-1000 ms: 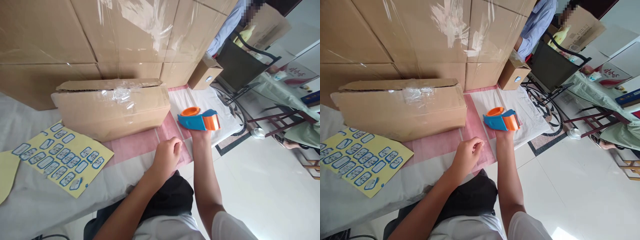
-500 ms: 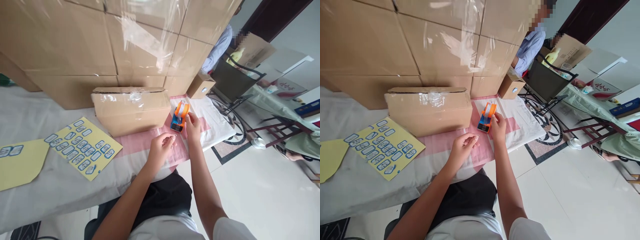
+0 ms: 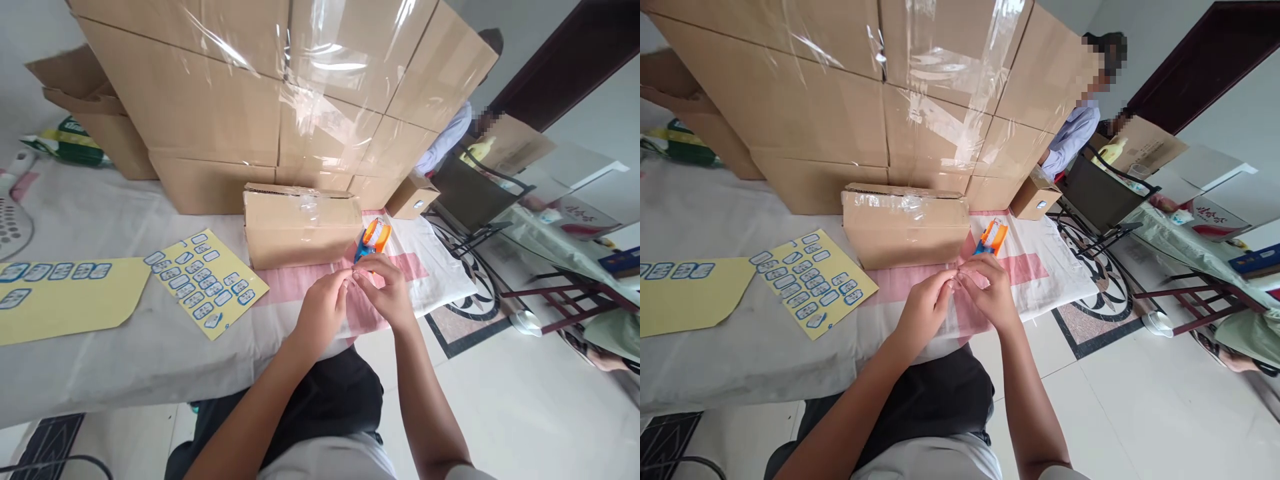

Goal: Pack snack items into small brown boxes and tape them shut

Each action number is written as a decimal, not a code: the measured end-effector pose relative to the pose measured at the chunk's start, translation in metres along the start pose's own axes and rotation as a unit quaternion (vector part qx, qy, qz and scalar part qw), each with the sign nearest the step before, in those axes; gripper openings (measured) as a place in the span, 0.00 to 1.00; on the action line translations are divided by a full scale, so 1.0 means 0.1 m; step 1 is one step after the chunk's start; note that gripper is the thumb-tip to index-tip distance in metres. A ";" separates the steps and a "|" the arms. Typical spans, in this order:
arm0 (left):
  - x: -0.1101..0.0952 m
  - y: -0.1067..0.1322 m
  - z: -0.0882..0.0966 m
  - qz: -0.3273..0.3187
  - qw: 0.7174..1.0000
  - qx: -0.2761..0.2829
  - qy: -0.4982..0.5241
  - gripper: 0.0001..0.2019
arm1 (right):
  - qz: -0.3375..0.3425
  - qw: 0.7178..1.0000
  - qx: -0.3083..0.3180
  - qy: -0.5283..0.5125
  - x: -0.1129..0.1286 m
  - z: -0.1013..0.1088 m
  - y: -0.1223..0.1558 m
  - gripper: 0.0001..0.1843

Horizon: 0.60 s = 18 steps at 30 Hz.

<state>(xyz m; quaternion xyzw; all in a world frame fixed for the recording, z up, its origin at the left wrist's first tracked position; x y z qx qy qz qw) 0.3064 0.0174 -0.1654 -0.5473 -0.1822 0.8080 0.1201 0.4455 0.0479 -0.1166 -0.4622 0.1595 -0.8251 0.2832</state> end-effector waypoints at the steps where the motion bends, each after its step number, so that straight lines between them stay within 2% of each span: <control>1: 0.00 0.00 0.02 0.005 1.000 -0.003 -0.001 0.16 | 0.017 1.000 0.000 0.012 0.04 -0.01 -0.02 0.03; 6: 0.11 -0.01 0.16 0.087 0.994 0.004 0.061 0.13 | 0.103 0.989 0.058 0.087 0.25 -0.12 -0.10 0.05; 10: 0.18 0.00 0.32 0.151 0.976 -0.001 0.158 0.26 | 0.129 0.985 0.096 0.059 0.40 -0.17 -0.27 0.05; 12: 0.17 0.02 0.41 0.159 0.969 -0.019 0.188 0.27 | 0.138 0.983 0.112 0.036 0.48 -0.21 -0.41 0.04; 16: 0.18 0.03 0.61 0.159 0.958 -0.090 0.221 0.23 | 0.165 0.974 0.150 0.026 0.64 -0.32 -0.75 0.04; 18: 0.25 0.04 0.71 0.184 0.942 -0.130 0.249 0.20 | 0.174 0.975 0.136 0.025 0.71 -0.31 -0.95 0.05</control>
Point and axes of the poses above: each hand's wrist, its own y-axis away from the middle knuckle, its own z-axis out of the back of the hand, x = y × z, the point moved 6 cm from there along -y, towards the middle knuckle, and after that the axes turned 6 degrees about -y, right-handed, at the moved point
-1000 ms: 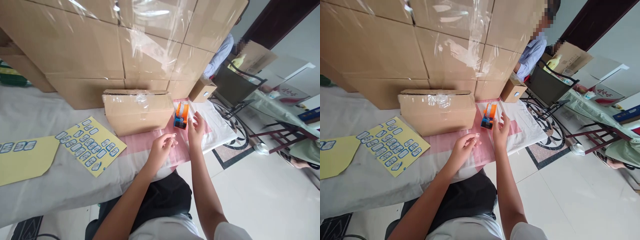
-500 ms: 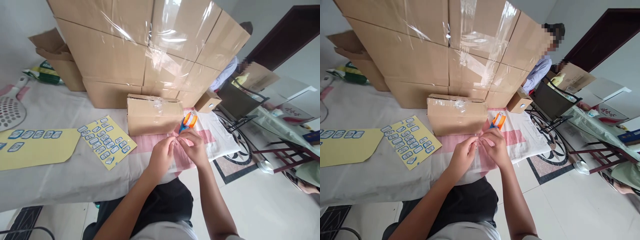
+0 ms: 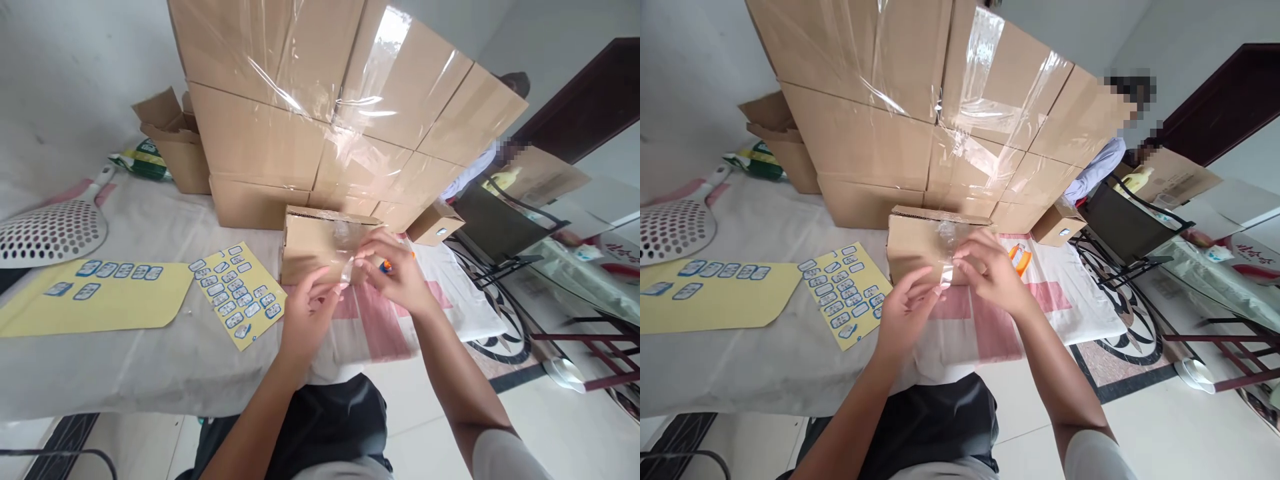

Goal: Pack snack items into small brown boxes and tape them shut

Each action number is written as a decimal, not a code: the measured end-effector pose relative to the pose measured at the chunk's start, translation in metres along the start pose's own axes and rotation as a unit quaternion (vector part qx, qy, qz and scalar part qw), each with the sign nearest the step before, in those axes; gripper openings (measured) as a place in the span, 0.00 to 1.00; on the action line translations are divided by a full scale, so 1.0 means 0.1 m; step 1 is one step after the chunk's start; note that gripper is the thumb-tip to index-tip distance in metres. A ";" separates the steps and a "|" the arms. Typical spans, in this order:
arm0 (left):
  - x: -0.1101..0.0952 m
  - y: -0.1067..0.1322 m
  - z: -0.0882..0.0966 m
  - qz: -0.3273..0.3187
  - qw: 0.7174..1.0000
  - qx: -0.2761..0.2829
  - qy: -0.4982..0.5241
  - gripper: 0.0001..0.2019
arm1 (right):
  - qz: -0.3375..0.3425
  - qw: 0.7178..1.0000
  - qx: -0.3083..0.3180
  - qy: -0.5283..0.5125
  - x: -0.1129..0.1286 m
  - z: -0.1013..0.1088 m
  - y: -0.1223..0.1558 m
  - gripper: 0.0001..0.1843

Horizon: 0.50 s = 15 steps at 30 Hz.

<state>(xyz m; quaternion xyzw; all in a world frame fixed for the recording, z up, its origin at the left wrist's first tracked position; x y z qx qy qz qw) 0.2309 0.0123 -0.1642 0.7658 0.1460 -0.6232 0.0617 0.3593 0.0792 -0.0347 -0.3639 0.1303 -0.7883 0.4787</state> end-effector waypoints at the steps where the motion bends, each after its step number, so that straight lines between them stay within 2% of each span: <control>1: 0.01 -0.02 0.06 0.010 1.000 -0.022 0.006 0.17 | 0.002 1.000 -0.014 0.000 -0.01 0.06 -0.10 0.05; 4: 0.01 -0.07 0.24 0.012 0.996 -0.078 -0.037 0.11 | -0.009 0.999 -0.028 -0.015 -0.14 0.20 -0.38 0.07; 7: -0.02 -0.09 0.32 -0.009 0.987 -0.099 -0.130 0.12 | -0.060 0.997 0.011 -0.039 -0.40 0.24 -0.59 0.08; 11: -0.04 -0.09 0.27 -0.066 0.973 -0.088 -0.202 0.17 | -0.134 0.987 0.079 -0.032 -0.73 0.14 -0.72 0.08; 15: -0.07 -0.11 0.19 -0.154 0.957 -0.079 -0.234 0.15 | -0.176 0.978 0.111 -0.020 -0.86 0.06 -0.76 0.10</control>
Point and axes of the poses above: each hand's wrist, its own y-axis away from the middle knuckle, its own z-axis out of the back of the hand, x = y × z, the point moved 6 cm from there along -y, towards the middle knuckle, and after that the axes turned 6 degrees about -y, right-handed, at the moved point
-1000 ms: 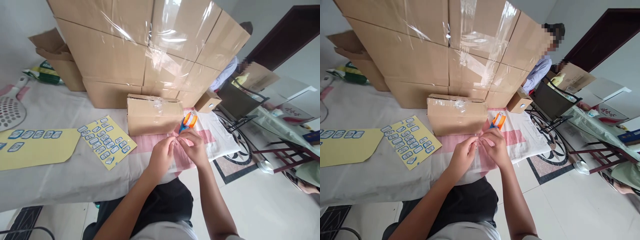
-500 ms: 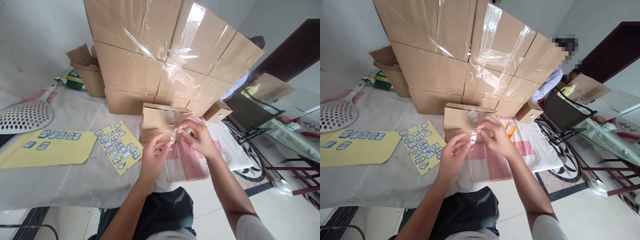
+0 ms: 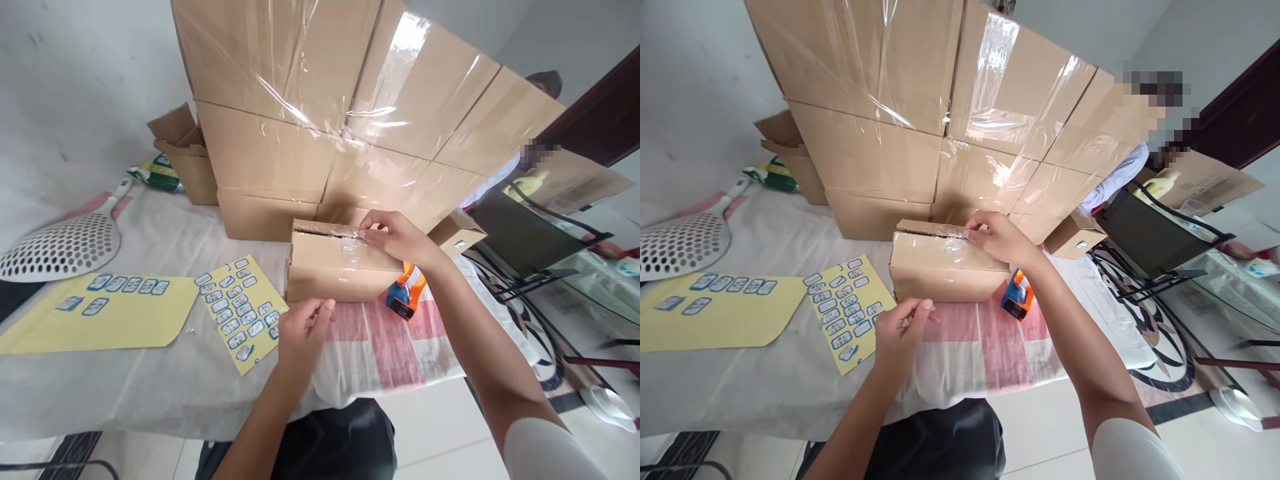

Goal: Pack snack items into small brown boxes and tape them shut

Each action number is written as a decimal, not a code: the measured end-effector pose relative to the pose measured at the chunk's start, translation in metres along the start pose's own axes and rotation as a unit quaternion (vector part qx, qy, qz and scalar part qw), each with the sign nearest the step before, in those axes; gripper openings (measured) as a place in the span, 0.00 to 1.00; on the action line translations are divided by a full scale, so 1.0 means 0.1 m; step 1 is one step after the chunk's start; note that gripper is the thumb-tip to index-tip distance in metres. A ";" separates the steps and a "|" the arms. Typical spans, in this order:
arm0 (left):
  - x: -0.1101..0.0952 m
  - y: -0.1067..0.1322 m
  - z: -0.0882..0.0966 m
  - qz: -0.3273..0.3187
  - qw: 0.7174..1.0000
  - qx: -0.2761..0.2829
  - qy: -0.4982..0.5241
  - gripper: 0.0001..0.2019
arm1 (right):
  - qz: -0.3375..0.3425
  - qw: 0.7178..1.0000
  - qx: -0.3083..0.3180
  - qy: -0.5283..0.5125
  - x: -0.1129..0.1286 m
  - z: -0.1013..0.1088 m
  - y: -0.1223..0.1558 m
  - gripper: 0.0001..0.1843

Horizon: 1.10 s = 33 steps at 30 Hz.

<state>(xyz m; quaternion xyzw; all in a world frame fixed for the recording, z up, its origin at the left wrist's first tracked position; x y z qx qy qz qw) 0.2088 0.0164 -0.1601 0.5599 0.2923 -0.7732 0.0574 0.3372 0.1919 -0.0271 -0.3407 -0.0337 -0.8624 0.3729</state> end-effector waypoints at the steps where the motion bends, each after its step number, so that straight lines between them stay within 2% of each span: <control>1: -0.03 -0.01 0.00 -0.029 0.999 -0.010 -0.009 0.14 | -0.007 1.000 0.003 -0.005 -0.01 -0.01 -0.01 0.10; 4: -0.13 -0.03 0.00 -0.112 0.993 -0.042 -0.023 0.10 | -0.020 1.000 0.003 -0.019 -0.01 -0.01 -0.01 0.11; 6: -0.18 -0.04 -0.02 -0.143 0.988 -0.054 -0.023 0.08 | -0.026 0.999 0.001 -0.030 -0.01 -0.01 0.00 0.11; 12: -0.21 -0.08 -0.08 -0.148 0.988 -0.042 -0.032 0.07 | -0.002 0.996 -0.025 -0.085 0.08 0.02 0.09 0.11; 15: -0.21 -0.04 -0.07 -0.175 0.981 -0.057 -0.064 0.06 | 0.022 0.995 -0.051 -0.086 0.19 0.07 0.17 0.11; 18: -0.32 -0.01 -0.06 -0.232 0.954 -0.102 -0.159 0.04 | 0.048 0.994 -0.070 -0.075 0.29 0.10 0.24 0.10; 20: -0.46 -0.06 -0.06 -0.274 0.925 -0.111 -0.240 0.08 | 0.067 0.993 -0.068 -0.066 0.33 0.08 0.27 0.10; 21: -0.53 -0.13 -0.08 -0.289 0.912 -0.097 -0.276 0.12 | 0.072 0.994 -0.063 -0.061 0.34 0.07 0.27 0.09; 23: -0.64 -0.32 -0.11 -0.298 0.894 -0.033 -0.334 0.20 | 0.076 0.994 -0.062 -0.047 0.33 0.05 0.26 0.09; 27: -0.66 -0.67 -0.13 -0.271 0.870 0.097 -0.400 0.28 | 0.052 0.995 -0.079 0.013 0.20 0.01 0.15 0.06; 30: -0.61 -0.73 -0.15 -0.267 0.855 0.127 -0.427 0.26 | -0.002 0.999 -0.039 0.037 0.04 -0.09 0.05 0.06; 33: -0.56 -0.68 -0.16 -0.260 0.850 0.125 -0.441 0.22 | -0.019 0.998 0.006 0.062 -0.04 -0.22 0.01 0.07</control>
Point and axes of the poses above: each hand's wrist, its own y-axis away from the middle knuckle, its own z-axis out of the back of the hand, x = y × z, the point moved 6 cm from there along -y, towards the middle knuckle, and after that the axes turned 6 degrees about -y, right-handed, at the moved point
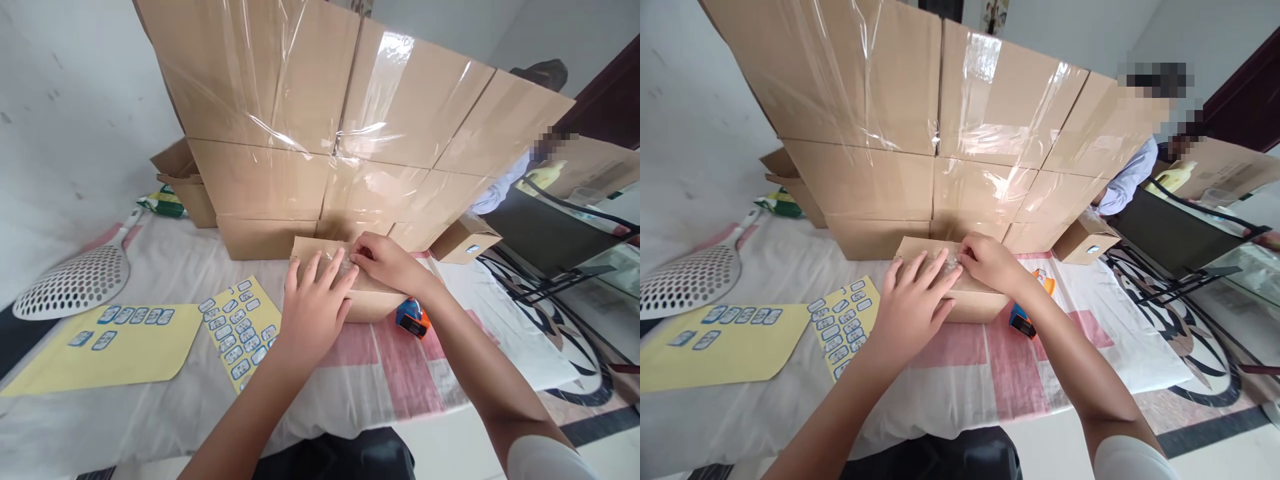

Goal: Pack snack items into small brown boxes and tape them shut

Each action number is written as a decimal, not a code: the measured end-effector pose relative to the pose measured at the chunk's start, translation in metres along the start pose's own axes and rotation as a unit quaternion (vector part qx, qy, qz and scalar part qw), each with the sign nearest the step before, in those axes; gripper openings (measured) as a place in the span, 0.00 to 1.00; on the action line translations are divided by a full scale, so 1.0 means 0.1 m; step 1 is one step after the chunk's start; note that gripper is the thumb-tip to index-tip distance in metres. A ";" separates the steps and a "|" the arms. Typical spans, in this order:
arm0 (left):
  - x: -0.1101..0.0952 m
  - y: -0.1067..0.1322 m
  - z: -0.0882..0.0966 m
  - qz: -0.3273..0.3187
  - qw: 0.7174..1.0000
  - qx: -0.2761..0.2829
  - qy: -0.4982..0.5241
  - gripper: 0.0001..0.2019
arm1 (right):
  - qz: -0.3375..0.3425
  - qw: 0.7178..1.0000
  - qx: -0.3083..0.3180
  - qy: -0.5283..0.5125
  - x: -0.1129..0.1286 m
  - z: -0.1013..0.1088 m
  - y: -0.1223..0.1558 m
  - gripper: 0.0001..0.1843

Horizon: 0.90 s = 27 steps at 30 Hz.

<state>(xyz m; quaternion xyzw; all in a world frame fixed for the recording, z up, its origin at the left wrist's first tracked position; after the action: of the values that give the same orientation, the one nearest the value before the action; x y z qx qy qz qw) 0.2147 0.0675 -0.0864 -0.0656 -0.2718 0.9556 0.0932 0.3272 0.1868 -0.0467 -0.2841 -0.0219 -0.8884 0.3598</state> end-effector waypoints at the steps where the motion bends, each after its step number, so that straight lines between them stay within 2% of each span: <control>1: -0.01 0.02 -0.01 0.003 1.000 -0.001 -0.003 0.21 | -0.004 1.000 0.010 0.010 0.00 -0.04 0.00 0.08; 3: -0.03 0.04 -0.04 0.004 1.000 -0.004 -0.007 0.20 | -0.014 0.999 0.008 0.046 0.01 -0.08 0.00 0.09; 5: -0.05 0.04 -0.06 0.006 1.000 -0.010 -0.009 0.20 | -0.015 0.993 -0.045 0.112 0.03 -0.05 -0.01 0.05; 6: -0.06 0.04 -0.07 0.007 1.000 -0.014 -0.009 0.20 | -0.019 0.986 -0.085 0.146 0.03 0.00 -0.02 0.10; 8: -0.07 0.03 -0.08 0.010 1.000 -0.022 -0.007 0.19 | -0.042 0.969 -0.164 0.180 -0.04 0.13 -0.04 0.33; 9: -0.07 0.03 -0.09 0.011 1.000 -0.029 -0.005 0.19 | -0.058 0.965 -0.193 0.169 -0.12 0.20 -0.04 0.43; 10: -0.08 0.03 -0.09 0.012 0.999 -0.038 -0.003 0.18 | -0.070 0.966 -0.208 0.135 -0.23 0.26 -0.03 0.48; 11: -0.08 0.03 -0.08 0.012 0.999 -0.047 -0.001 0.18 | -0.073 0.973 -0.204 0.078 -0.34 0.29 -0.02 0.48; 13: -0.07 0.05 -0.08 0.011 0.998 -0.069 0.002 0.18 | -0.060 0.986 -0.133 -0.086 -0.57 0.26 0.06 0.43; 15: -0.07 0.07 -0.08 0.007 0.996 -0.089 0.007 0.18 | -0.034 0.970 -0.022 -0.240 -0.72 0.13 0.24 0.44; 16: -0.07 0.08 -0.10 0.005 0.995 -0.097 0.010 0.19 | -0.018 0.960 0.012 -0.278 -0.76 0.07 0.36 0.48; 18: -0.07 0.11 -0.13 0.004 0.993 -0.115 0.019 0.19 | 0.014 0.961 0.023 -0.274 -0.80 -0.02 0.60 0.61; 20: -0.06 0.15 -0.16 0.009 0.991 -0.133 0.027 0.20 | 0.034 0.976 -0.003 -0.215 -0.77 -0.10 0.78 0.69; 22: -0.03 0.20 -0.18 0.015 0.986 -0.161 0.029 0.21 | 0.046 0.986 -0.037 -0.156 -0.70 -0.16 0.89 0.69; 24: 0.00 0.26 -0.15 0.012 0.978 -0.208 0.028 0.23 | 0.061 0.986 -0.081 -0.129 -0.61 -0.17 0.96 0.64; 27: 0.07 0.36 -0.04 -0.007 0.951 -0.306 0.038 0.27 | 0.064 0.972 -0.181 -0.137 -0.55 0.00 1.13 0.55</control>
<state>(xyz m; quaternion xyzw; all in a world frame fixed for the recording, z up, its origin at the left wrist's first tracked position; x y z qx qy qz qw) 0.2035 0.0409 -0.1100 -0.1249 -0.5482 0.8226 0.0854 0.4323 0.1374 -0.0942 -0.4642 0.1080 -0.8056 0.3519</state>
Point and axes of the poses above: each hand's wrist, its own y-axis away from the middle knuckle, its own z-axis out of the back of the hand, x = y × z, the point moved 6 cm from there along -y, towards the middle knuckle, and after that the axes turned 6 degrees about -y, right-handed, at the moved point
